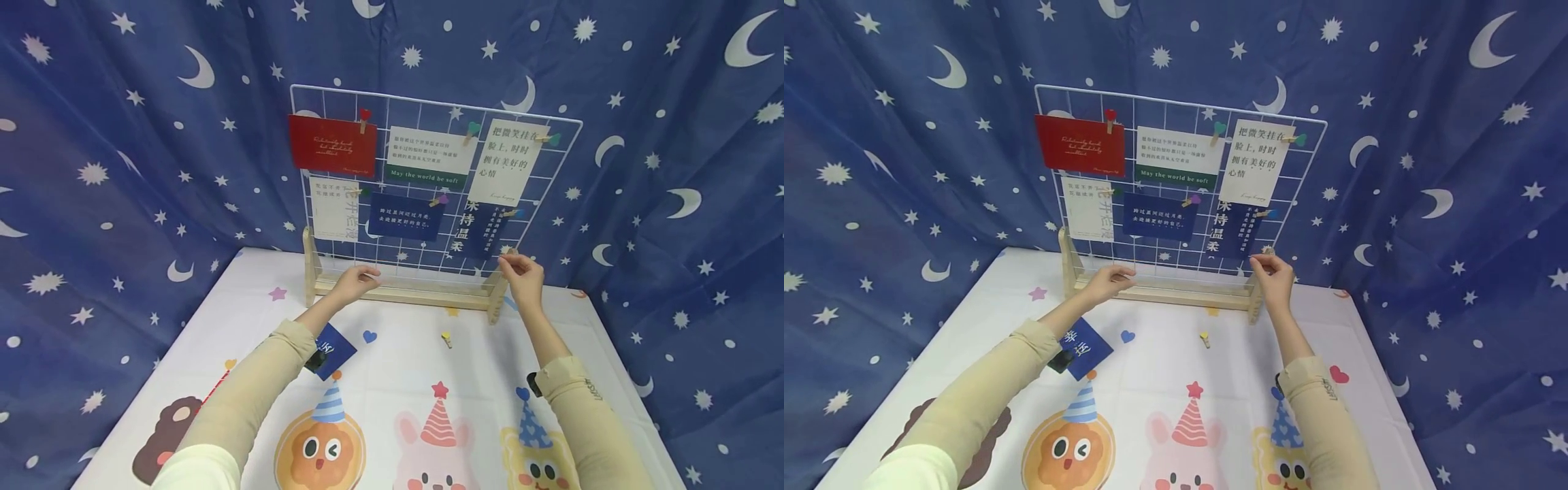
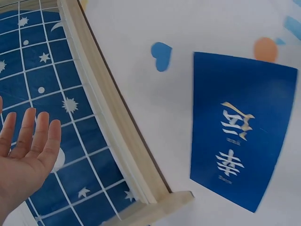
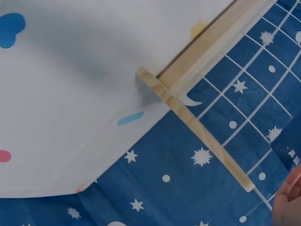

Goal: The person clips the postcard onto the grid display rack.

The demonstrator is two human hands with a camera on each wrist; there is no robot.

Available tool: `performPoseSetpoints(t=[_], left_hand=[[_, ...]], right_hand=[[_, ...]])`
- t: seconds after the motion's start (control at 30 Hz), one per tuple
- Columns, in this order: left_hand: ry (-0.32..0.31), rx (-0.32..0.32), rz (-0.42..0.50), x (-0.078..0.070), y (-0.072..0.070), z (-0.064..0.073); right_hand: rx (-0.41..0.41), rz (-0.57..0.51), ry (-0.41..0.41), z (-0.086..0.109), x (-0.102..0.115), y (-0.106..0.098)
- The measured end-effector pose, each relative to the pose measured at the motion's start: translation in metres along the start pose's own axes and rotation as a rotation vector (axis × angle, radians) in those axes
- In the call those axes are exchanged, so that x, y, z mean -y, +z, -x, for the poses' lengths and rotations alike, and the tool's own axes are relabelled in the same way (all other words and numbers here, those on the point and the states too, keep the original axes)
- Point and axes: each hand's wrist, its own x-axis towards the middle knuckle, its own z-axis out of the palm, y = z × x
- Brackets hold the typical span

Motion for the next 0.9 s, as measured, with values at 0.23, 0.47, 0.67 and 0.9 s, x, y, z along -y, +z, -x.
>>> performPoseSetpoints(t=[0.23,0.47,0.67,0.9], left_hand=[[0.204,-0.027,0.049,0.100,0.005,-0.029],[0.016,-0.046,-0.044,0.054,-0.006,0.031],[0.036,-0.102,-0.075,0.050,-0.006,0.053],[0.011,-0.167,-0.111,0.066,-0.010,0.059]], right_hand=[[0.031,0.093,-0.003,0.006,-0.038,-0.001],[0.078,0.173,-0.038,0.021,-0.059,0.000],[0.111,0.202,-0.034,0.033,-0.070,0.001],[0.170,0.254,-0.014,0.043,-0.084,0.007]])
